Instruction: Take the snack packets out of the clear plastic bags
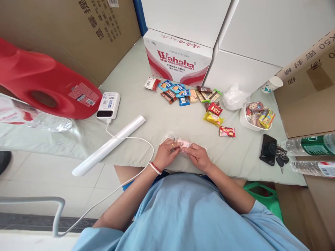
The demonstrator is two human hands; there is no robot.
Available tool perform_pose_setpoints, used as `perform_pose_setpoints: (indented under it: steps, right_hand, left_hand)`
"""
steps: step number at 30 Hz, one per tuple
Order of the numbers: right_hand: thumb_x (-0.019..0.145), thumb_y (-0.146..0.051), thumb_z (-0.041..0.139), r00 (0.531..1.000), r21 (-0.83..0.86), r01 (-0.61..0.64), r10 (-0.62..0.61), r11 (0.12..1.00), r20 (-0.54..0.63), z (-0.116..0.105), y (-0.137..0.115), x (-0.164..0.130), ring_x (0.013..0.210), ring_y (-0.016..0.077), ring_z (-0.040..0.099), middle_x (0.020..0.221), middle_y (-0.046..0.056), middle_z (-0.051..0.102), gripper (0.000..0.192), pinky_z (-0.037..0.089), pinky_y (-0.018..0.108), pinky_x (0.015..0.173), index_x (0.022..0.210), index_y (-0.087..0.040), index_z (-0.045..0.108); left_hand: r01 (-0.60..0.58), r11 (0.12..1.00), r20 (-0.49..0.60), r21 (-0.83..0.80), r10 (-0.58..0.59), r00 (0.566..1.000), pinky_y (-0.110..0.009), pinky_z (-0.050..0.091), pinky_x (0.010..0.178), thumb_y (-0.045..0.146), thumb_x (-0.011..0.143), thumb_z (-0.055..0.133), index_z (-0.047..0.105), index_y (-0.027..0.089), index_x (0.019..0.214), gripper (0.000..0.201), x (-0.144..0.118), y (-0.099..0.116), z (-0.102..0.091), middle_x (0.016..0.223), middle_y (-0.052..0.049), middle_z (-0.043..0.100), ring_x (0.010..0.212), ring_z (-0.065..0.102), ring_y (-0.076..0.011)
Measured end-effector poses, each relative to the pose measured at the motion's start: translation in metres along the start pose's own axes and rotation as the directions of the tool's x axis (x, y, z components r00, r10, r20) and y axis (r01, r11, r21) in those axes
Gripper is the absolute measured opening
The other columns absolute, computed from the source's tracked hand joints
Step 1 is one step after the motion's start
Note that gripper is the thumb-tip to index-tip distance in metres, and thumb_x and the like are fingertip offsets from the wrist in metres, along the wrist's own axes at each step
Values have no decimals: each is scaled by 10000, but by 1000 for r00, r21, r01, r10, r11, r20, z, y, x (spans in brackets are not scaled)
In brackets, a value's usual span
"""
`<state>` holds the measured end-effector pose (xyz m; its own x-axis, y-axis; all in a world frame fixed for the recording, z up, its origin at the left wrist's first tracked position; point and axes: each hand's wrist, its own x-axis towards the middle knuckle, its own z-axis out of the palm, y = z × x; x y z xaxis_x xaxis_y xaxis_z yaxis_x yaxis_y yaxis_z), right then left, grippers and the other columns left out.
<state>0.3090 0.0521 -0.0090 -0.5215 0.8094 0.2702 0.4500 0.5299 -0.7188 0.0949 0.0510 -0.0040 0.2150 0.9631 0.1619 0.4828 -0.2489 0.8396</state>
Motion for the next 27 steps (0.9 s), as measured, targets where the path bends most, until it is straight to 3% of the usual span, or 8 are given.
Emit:
perform_pose_setpoints:
  steps: [3,6,9,13,21,23,25,27]
  right_hand:
    - [1091,-322,364,996,-141,49,-38,989,75,-2,1,3,787,178,580,821,40,616,416,487,288,727,1240,-279,750]
    - [1097,-307,369,995,-286,68,-43,956,92,1,1,4,815,188,570,822,42,633,413,457,289,738,1243,-270,753]
    - [1095,-278,385,993,-409,76,-32,910,112,5,-1,1,833,187,562,837,39,651,395,425,280,734,1272,-279,738]
    - [1084,-224,388,995,-476,62,-14,877,102,7,-5,-3,828,187,552,849,36,654,394,409,274,711,1287,-291,719]
    - [1042,-164,442,986,-460,-38,108,887,127,7,-13,1,929,201,582,990,74,678,394,437,265,738,1349,-269,666]
    - [1040,-176,456,971,-482,-47,153,875,182,4,-16,4,889,202,570,972,61,665,420,399,259,672,1394,-305,641]
    - [1046,-206,467,950,-480,-43,184,876,251,-2,-18,8,868,194,558,991,46,654,438,360,252,634,1431,-356,611]
    - [1055,-233,466,932,-465,-44,204,884,299,-7,-21,10,875,188,552,1026,37,648,445,341,247,629,1451,-392,590]
  left_hand:
    - [89,987,-80,-132,-100,992,-331,522,788,295,893,593,755,208,944,191,-1,1,4,787,-25,703,795,647,-179]
    - [250,933,-185,-259,-302,935,-309,515,759,400,926,530,695,198,922,261,5,7,5,801,-17,714,753,651,-166]
    - [404,906,-268,-131,-424,865,-293,465,692,531,875,609,641,208,821,329,18,15,3,681,15,652,679,606,-164]
    - [456,890,-289,-27,-443,849,-271,391,605,456,848,634,553,225,670,303,26,21,-1,553,55,517,565,510,-137]
    - [454,873,-323,179,-384,865,-309,436,676,454,896,585,516,235,631,350,-19,1,-3,588,13,505,658,544,-185]
    - [454,850,-342,267,-357,869,-361,486,766,435,879,604,564,231,695,278,-21,-5,1,685,-27,567,769,584,-232]
    - [454,829,-394,326,-317,863,-443,504,920,404,833,659,660,189,936,238,-18,-8,5,950,-109,654,990,609,-299]
    - [455,812,-405,364,-302,863,-532,453,1062,361,778,713,631,144,1227,505,-12,-8,6,1289,-198,596,1250,533,-372]
